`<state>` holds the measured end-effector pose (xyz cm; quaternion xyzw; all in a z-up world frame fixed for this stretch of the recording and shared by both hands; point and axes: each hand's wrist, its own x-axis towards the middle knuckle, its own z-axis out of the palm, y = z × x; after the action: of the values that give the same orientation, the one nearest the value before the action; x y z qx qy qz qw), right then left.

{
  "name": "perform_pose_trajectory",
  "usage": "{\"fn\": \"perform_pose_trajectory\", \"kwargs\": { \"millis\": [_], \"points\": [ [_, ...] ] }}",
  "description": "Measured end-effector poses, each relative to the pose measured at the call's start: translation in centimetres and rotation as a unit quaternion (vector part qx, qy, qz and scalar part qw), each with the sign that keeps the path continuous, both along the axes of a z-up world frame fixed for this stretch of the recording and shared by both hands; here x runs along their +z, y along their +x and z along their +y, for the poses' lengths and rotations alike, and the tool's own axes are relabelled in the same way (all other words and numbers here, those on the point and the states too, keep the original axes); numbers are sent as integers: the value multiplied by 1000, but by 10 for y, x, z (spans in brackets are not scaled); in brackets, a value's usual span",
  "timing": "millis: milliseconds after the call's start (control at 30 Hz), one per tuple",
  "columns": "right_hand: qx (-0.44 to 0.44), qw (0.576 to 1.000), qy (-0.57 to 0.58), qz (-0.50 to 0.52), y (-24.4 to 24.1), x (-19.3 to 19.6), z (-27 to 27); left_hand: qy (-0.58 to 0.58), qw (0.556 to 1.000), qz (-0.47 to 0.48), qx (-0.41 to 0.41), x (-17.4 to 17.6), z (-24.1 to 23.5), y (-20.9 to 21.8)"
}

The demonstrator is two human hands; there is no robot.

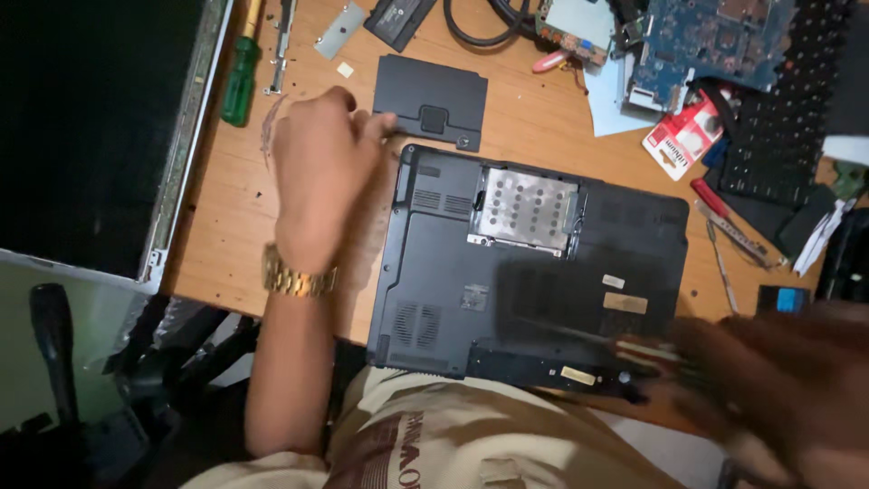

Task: The person removes a metal bracket from the bottom of a laptop using a screwdriver, then places a black plastic cover over the opening and secures it with screws. The person handles the laptop, bracket, cover, and screws throughout the process.

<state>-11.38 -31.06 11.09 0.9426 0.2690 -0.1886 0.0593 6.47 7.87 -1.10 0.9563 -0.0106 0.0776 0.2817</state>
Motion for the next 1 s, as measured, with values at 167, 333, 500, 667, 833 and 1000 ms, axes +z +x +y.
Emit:
{"fn": "perform_pose_trajectory", "kwargs": {
  "millis": [167, 333, 500, 667, 833, 1000],
  "points": [
    [-144, 989, -4, 11, -22, -31, -72, -25, 999, 29, 3, -25, -9, 13],
    [-250, 968, 14, 8, -40, -52, -108, -186, 978, 97, 9, -26, 5, 21],
    [-302, 943, -112, 82, -49, -51, -93, -392, 919, 32, -12, 1, 15, -4],
    [-205, 911, -293, 205, 2, -35, -35, -537, 838, 94, -30, 18, -16, -39],
    [-256, 940, -187, 125, 67, -3, 23, -624, 752, 194, -86, 2, -49, -53],
    [-197, 933, 283, 103, 93, -30, 43, -653, 717, 229, -89, -11, -59, -62]
  ]
}}
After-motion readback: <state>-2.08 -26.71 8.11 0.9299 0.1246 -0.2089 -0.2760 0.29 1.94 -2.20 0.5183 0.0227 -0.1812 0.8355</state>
